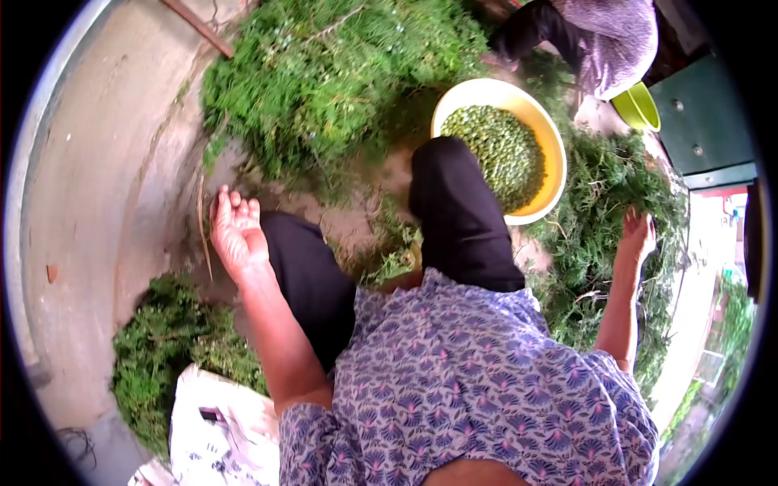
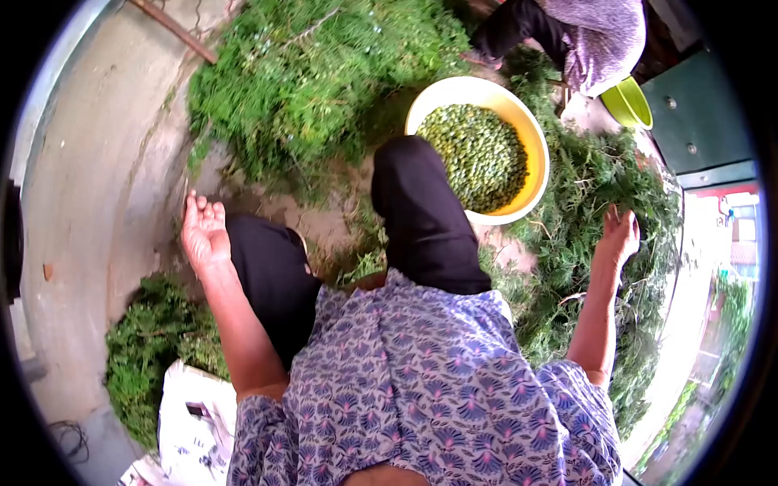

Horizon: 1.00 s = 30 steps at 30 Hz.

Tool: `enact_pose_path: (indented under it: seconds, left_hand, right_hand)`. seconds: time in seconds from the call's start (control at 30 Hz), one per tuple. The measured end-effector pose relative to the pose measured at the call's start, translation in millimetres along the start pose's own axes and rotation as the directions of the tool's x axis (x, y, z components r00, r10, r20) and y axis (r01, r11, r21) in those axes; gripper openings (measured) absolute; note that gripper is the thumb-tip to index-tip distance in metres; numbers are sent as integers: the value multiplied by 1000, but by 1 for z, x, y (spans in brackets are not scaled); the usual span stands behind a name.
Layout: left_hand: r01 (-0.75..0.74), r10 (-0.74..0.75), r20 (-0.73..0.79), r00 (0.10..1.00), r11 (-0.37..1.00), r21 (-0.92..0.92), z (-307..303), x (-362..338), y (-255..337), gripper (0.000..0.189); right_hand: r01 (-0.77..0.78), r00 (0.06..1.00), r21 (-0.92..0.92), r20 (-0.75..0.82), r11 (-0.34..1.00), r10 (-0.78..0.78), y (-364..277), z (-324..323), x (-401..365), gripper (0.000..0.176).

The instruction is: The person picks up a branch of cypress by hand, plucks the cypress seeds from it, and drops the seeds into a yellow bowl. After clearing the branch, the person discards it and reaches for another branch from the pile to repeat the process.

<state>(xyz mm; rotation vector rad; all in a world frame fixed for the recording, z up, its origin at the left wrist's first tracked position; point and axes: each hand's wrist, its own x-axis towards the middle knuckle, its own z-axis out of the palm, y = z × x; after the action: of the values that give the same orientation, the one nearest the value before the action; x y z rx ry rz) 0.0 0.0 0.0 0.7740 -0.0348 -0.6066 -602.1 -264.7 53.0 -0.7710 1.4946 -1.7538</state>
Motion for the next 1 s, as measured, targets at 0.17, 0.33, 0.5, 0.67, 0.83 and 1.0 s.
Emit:
enact_pose_path:
  seconds: [0.17,0.33,0.5,0.67,0.83,1.0]
  left_hand:
    - [-93,93,-12,996,996,-7,-6,1,19,14]
    - [-112,114,-86,990,993,28,-8,-13,24,14]
    - [-91,102,-147,984,993,79,0,-26,39,13]
    - [-146,155,-92,984,984,103,34,-30,55,14]
    - [-19,46,-198,979,991,134,27,20,36,14]
    - [126,-90,-240,966,982,137,25,63,23,12]
  right_hand:
    - [70,901,4,428,998,-64,7,134,-165,31]
    - [-65,574,111,817,992,-54,12,191,-261,28]
    - [-74,465,-41,882,996,71,37,221,-280,25]
    - [-249,428,-179,861,952,274,83,252,-295,25]
    - [-255,385,-338,824,906,416,142,286,-315,27]
    - [-164,372,-485,776,859,510,188,299,-320,30]
